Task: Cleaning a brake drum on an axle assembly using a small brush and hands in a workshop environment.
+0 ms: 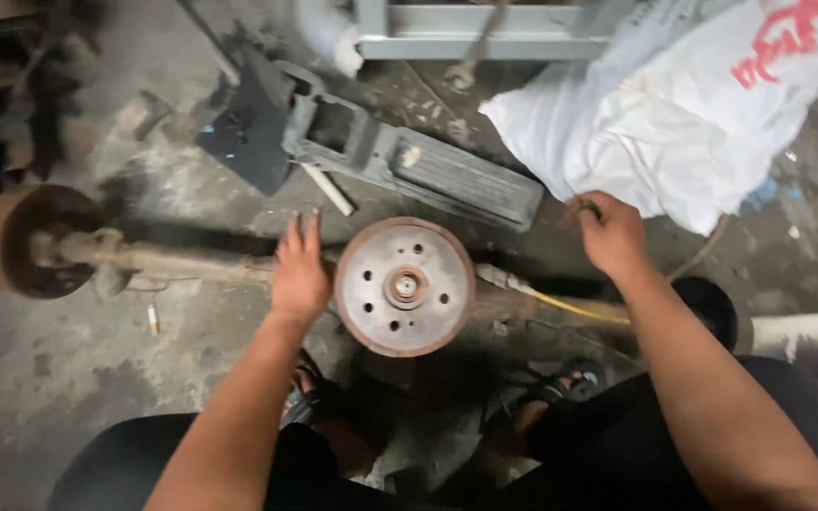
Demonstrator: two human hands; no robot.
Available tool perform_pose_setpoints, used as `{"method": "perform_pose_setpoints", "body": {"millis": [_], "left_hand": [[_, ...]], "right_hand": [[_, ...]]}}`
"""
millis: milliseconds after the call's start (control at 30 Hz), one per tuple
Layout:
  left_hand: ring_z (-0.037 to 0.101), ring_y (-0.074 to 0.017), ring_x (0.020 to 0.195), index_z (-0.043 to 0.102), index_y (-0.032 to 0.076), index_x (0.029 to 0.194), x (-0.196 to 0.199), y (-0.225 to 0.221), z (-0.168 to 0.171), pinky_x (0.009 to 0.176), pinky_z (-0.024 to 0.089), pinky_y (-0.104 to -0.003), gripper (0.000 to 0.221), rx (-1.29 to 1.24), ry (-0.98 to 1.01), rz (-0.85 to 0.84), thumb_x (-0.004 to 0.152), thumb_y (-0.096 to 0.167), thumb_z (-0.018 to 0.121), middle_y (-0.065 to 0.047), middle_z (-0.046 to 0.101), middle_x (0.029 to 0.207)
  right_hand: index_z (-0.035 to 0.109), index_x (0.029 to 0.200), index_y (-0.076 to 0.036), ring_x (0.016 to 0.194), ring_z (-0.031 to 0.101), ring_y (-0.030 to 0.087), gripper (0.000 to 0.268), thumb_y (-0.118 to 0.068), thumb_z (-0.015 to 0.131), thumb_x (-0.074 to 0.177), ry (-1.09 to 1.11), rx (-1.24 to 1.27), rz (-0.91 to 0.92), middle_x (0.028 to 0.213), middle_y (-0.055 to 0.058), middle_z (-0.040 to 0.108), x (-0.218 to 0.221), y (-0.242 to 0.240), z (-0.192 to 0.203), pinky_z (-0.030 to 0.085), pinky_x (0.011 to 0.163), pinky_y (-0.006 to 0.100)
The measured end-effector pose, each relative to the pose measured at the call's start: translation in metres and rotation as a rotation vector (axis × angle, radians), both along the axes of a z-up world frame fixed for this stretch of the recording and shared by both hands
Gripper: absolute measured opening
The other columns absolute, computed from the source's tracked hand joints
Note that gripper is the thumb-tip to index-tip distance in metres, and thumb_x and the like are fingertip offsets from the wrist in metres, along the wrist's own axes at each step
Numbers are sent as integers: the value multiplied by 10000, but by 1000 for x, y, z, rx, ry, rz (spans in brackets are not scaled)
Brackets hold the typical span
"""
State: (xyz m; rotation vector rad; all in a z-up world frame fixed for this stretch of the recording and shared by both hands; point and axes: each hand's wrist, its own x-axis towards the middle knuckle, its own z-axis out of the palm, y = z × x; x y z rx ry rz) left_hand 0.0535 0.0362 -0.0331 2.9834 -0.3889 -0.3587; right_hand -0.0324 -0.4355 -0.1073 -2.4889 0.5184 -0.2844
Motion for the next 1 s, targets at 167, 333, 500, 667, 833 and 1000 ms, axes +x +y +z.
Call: {"method": "perform_pose_setpoints", "body": {"millis": [167, 333, 500, 667, 833, 1000], "left_hand": [[433, -538, 1350, 417, 53, 1514, 24, -12, 23, 1058, 420, -611, 550, -505, -198, 29, 987, 72, 571, -313, 353, 1501], [379, -578, 1378, 483, 18, 1435, 7, -54, 76, 1120, 338, -631, 403, -679, -242, -264, 1072, 170, 572, -327, 372, 1465], [392, -566, 1378, 477, 51, 1484, -12, -83, 78, 1087, 338, -712, 620, -418, -235, -540, 1002, 398, 654, -333, 371, 1509], [380, -472, 1417, 392, 131, 1534, -10, -80, 54, 1104, 326, -687, 685, -216, -94, -500, 998, 525, 559, -219, 373, 1527], [429, -531, 1372, 386, 45, 1537, 9, -62, 89, 1092, 336, -669, 659, -274, -67, -422, 1033, 422, 578, -316, 416, 1485], [457, -493, 1359, 326, 279, 1576, -2, -54, 133, 1034, 419, -699, 724, 74, 294, -333, 931, 545, 523, -181, 389, 1552]], "right_hand": [[763, 1138, -194, 1000, 700, 383, 269, -217, 524, 1015, 160, 25, 103, 1023, 107, 754, -17, 32, 59, 500, 986, 510], [765, 1131, 6, 905, 725, 401, 640, -604, 611, 1011, 277, 37, 15, 952, 235, 748, -33, 33, 74, 548, 859, 489], [761, 1185, -25, 695, 734, 386, 374, -333, 675, 992, 507, -18, 113, 752, 202, 744, -38, 10, 52, 545, 637, 440], [721, 1287, -146, 863, 718, 386, 350, -315, 587, 1011, 694, -68, 135, 919, 198, 748, -48, 14, 66, 558, 795, 496], [653, 1379, -213, 1227, 638, 347, 367, -283, 556, 1032, 791, -19, 138, 1263, 139, 690, -37, 68, 82, 484, 1039, 491], [745, 1240, -167, 1196, 673, 344, 380, -272, 501, 967, 1033, -77, 415, 1207, 154, 732, -30, 110, 7, 536, 999, 505]]}}
